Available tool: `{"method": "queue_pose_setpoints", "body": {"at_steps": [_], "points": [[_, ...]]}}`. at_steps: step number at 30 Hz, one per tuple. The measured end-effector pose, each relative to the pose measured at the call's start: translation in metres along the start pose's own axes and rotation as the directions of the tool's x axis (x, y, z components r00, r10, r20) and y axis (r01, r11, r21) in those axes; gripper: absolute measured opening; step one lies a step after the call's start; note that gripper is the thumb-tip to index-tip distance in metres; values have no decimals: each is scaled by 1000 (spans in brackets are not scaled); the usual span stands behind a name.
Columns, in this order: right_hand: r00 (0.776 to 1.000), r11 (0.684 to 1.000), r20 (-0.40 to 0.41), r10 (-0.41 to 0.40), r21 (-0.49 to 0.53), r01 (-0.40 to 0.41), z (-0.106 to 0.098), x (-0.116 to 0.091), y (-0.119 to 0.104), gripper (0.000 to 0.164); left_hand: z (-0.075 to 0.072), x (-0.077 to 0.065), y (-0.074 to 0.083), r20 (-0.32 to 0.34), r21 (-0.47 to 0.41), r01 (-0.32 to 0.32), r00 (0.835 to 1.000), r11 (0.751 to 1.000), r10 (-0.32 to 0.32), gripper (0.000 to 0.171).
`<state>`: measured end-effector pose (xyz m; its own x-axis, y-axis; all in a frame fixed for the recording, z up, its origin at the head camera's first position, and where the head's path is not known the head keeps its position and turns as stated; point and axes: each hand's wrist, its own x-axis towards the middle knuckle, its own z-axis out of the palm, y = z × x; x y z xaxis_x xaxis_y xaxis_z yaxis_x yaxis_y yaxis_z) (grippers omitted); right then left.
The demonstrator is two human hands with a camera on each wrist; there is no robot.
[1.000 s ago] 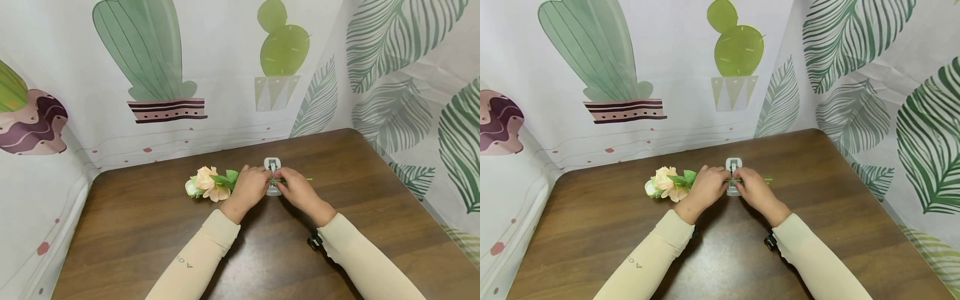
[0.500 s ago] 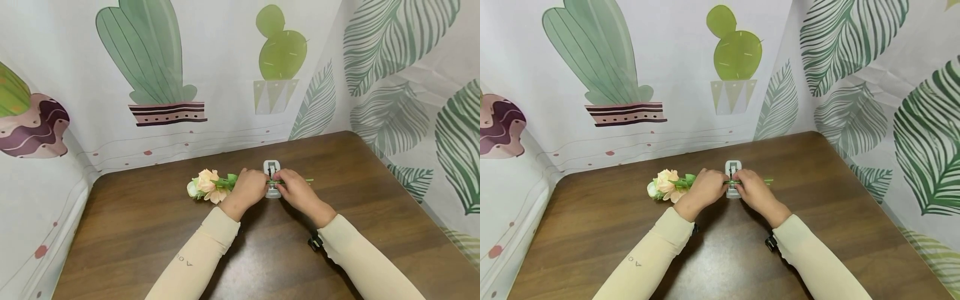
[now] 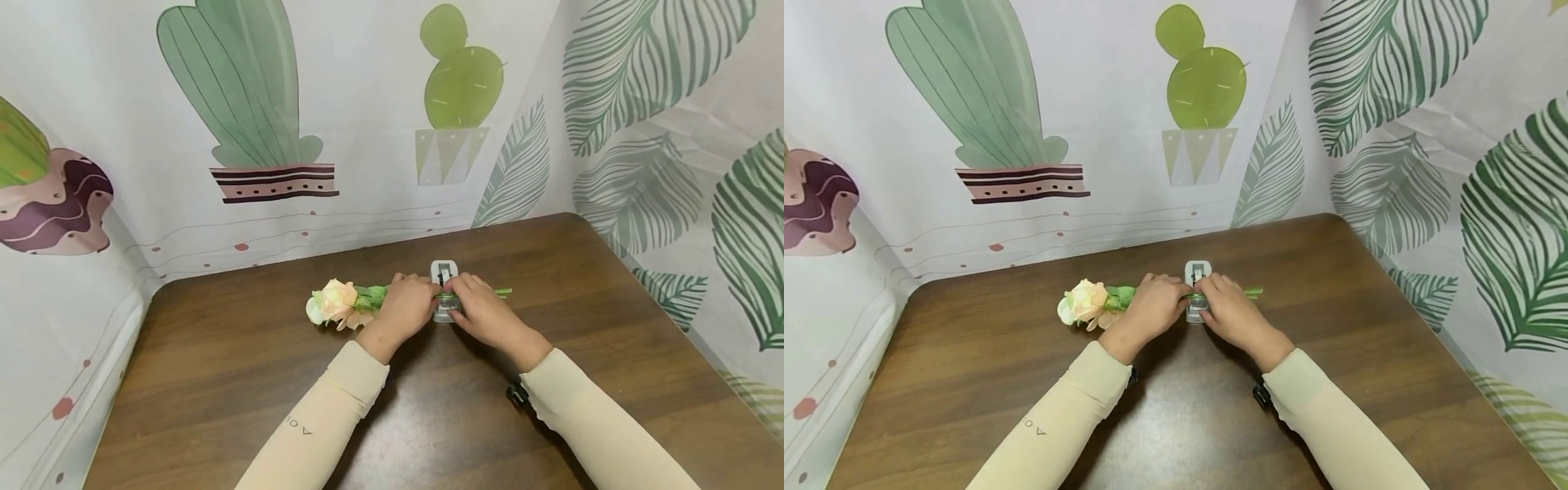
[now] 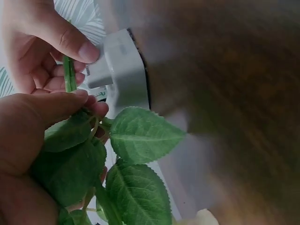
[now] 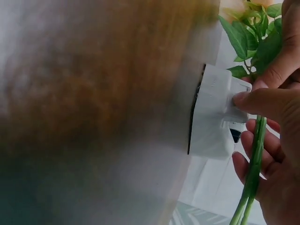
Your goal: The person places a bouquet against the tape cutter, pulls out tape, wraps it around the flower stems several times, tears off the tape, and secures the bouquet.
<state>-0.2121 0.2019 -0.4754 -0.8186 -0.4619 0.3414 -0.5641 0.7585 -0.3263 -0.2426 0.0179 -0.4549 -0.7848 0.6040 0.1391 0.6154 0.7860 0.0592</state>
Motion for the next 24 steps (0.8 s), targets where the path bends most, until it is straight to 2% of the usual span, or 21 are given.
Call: {"method": "queue_pose_setpoints", "body": {"at_steps": [12,24], "points": [[994,999,-109,-33,-42,28,4,1,-1,24,3,-5,3,-94,1,-73,993,997,73,7],[994,998,-96,60,-18,-62,7,3,-4,29,8,-12,0,-193,-16,-113,975,993,108,9]]}}
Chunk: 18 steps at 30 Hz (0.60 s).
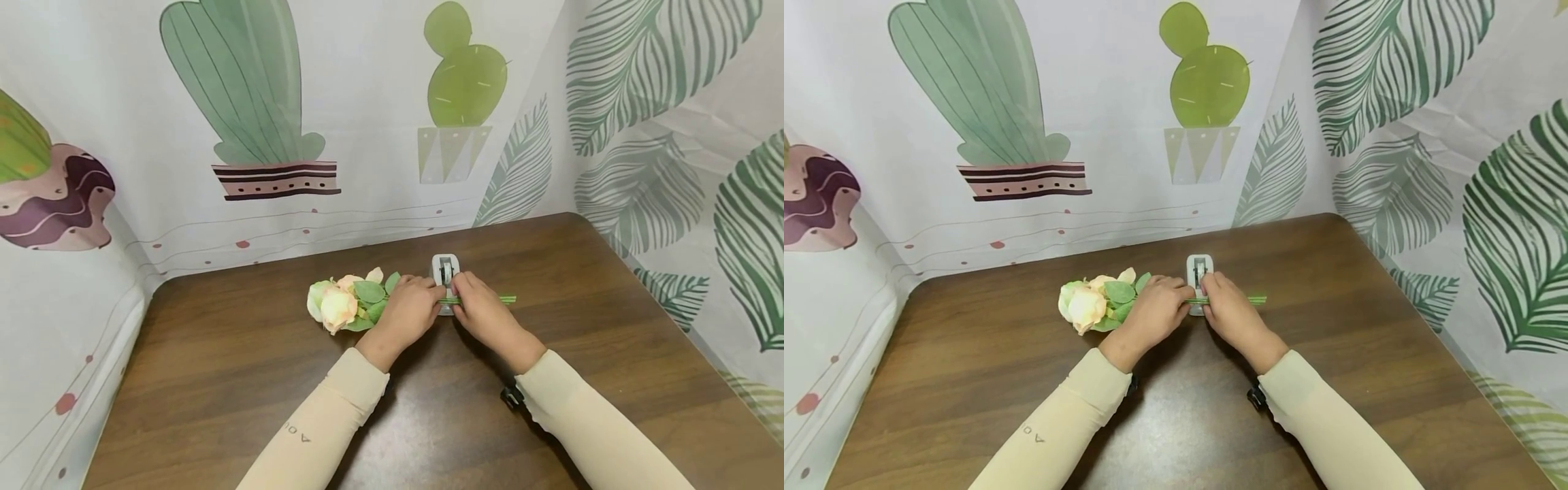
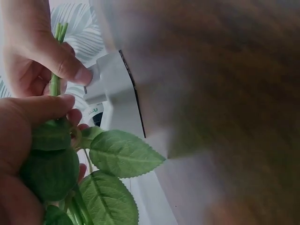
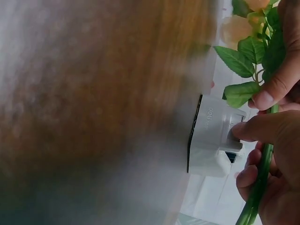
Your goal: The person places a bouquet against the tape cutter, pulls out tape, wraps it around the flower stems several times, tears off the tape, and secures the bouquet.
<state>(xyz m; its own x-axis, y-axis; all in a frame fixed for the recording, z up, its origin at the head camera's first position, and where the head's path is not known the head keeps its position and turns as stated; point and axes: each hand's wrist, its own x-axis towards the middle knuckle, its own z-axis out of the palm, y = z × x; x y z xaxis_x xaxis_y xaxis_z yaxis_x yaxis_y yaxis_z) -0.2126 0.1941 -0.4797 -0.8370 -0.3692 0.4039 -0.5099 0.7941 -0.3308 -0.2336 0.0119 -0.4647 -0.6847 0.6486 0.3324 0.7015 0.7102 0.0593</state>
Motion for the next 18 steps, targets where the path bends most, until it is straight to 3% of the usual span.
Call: {"method": "queue_pose_setpoints", "body": {"at_steps": [9,18], "points": [[1000,1000,1,-2,6,2,-2,-1,2,27,2,-3,0,-76,-18,-8,997,1000,7,10],[999,984,38,8,176,-14,-8,-3,4,22,-1,0,-1,-72,-6,11,997,1000,-12,14]]}}
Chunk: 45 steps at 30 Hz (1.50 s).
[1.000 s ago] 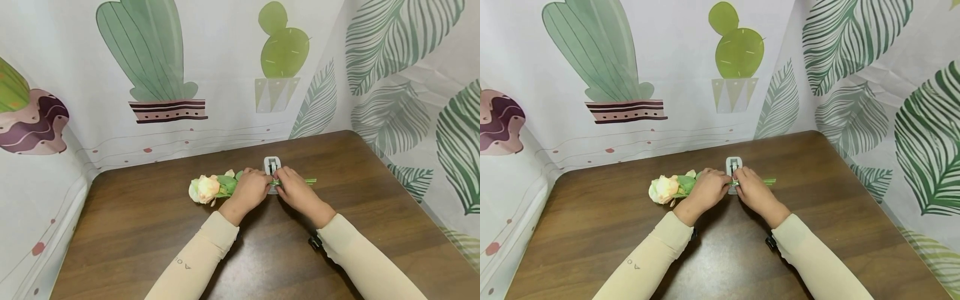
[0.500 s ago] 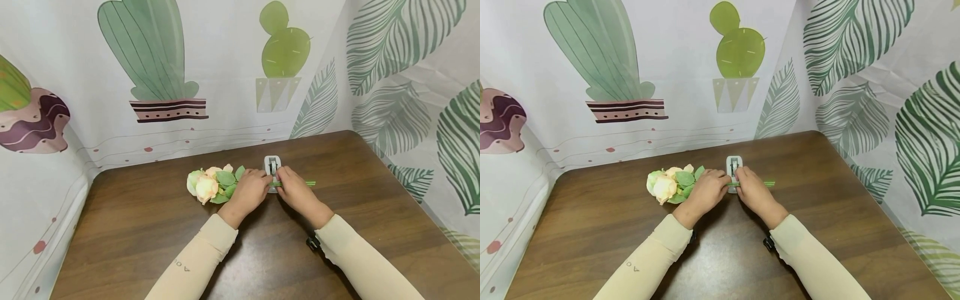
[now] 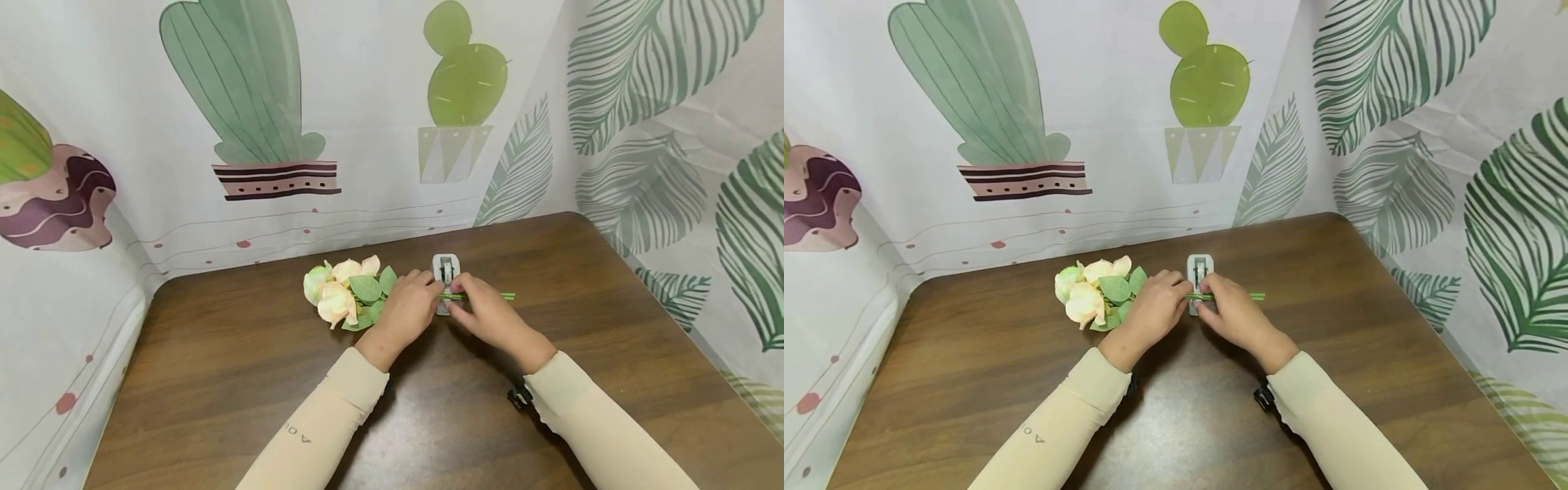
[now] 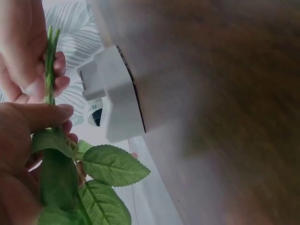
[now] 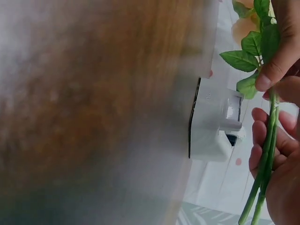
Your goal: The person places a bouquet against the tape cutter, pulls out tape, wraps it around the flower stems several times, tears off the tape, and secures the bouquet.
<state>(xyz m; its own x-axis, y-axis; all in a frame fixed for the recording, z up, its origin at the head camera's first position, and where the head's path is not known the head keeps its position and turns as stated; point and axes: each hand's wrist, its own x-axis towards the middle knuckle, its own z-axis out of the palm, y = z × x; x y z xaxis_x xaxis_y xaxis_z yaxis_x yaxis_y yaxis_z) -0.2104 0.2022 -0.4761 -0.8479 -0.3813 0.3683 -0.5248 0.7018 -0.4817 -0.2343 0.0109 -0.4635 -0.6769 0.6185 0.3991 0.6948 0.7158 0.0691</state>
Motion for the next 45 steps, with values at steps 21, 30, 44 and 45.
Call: {"method": "queue_pose_setpoints", "body": {"at_steps": [21,30,44,45], "points": [[998,1000,-55,-8,19,10,1,-1,0,17,-4,0,4,93,45,38,995,998,-43,10],[997,999,-65,-46,-18,45,1,-1,2,19,-3,2,2,97,52,24,995,998,-29,8],[995,999,-90,-34,-45,30,2,-5,0,15,-2,4,4,145,62,41,988,997,-50,13],[995,998,-95,-37,-46,32,3,-5,0,15,-2,4,4,149,63,44,988,997,-53,12]]}}
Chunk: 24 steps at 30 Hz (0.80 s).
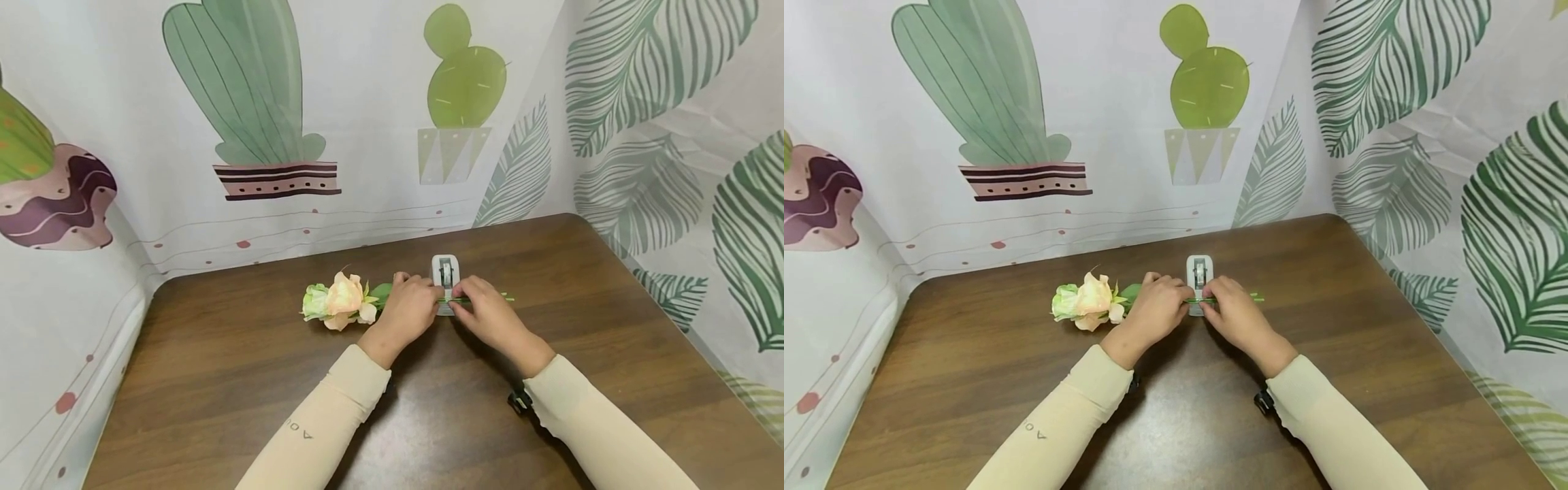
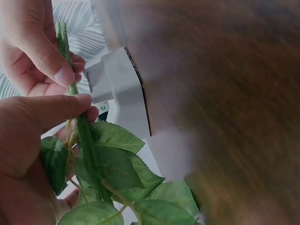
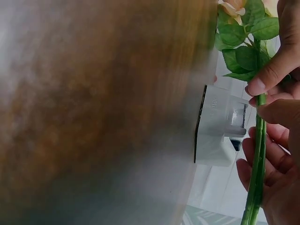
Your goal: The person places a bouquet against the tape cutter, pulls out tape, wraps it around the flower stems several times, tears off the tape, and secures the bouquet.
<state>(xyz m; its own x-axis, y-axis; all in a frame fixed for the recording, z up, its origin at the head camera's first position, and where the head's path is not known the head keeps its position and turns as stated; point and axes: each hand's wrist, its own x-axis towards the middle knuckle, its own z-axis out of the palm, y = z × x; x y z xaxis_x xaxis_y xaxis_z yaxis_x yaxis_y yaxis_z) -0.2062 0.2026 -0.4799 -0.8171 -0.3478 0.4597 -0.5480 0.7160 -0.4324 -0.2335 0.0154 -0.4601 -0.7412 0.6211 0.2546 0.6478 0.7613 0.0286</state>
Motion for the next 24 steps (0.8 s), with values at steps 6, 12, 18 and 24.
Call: {"method": "queue_pose_setpoints", "body": {"at_steps": [6,12,18,24], "points": [[999,1000,-33,-27,-2,27,2,-1,0,18,0,-1,2,18,-2,29,999,1000,-29,10],[1000,1000,14,1,-3,-1,3,-1,2,18,1,-2,3,27,-29,48,999,998,-47,6],[999,999,46,0,-37,2,2,-2,4,19,-2,-1,2,22,-98,55,998,994,-53,14],[998,994,51,-27,-100,32,5,2,6,25,-1,-2,1,27,-139,41,999,989,-38,17]]}}
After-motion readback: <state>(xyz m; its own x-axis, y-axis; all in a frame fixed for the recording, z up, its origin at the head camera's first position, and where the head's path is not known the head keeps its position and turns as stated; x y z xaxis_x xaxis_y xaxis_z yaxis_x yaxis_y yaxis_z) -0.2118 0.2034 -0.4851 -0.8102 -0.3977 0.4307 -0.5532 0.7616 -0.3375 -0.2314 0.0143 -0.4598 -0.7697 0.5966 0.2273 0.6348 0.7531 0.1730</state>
